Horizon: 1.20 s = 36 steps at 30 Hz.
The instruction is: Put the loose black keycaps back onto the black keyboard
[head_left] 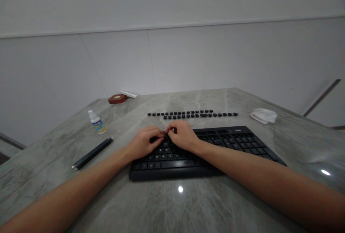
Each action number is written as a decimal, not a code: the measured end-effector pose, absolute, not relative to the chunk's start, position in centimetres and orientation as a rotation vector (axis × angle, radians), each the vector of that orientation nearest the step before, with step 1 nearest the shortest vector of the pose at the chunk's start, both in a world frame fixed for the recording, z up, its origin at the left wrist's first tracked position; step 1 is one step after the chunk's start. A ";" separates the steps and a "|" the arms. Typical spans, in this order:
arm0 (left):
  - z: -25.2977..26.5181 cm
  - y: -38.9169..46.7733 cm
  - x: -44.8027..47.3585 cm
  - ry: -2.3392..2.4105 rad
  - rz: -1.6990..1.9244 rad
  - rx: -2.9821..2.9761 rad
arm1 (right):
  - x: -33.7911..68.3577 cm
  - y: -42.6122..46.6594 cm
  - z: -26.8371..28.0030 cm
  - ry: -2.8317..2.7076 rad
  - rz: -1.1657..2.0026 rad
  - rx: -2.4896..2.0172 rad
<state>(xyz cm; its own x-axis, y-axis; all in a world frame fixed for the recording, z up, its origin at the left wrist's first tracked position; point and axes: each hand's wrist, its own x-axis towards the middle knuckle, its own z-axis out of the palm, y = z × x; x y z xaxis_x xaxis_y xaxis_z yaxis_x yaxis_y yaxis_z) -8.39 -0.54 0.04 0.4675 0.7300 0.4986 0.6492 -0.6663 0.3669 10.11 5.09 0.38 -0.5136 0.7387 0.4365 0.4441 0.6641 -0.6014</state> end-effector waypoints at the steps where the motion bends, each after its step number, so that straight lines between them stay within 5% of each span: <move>1: 0.0 -0.5 -8.4 1.199 0.956 2.593 | 10.1 5.0 0.4 -2.191 0.551 -0.903; 36: 0.2 0.0 -8.9 1.123 0.930 2.642 | 10.3 5.0 0.3 -2.289 0.511 -0.852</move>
<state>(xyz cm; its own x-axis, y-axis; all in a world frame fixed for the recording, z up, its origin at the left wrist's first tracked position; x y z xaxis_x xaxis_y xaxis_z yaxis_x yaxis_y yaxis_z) -8.89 -0.03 0.16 0.5346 0.6874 0.4917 0.6111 -0.7163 0.3369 10.27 5.01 0.32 -0.5888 0.6866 0.4264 0.4403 0.7149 -0.5432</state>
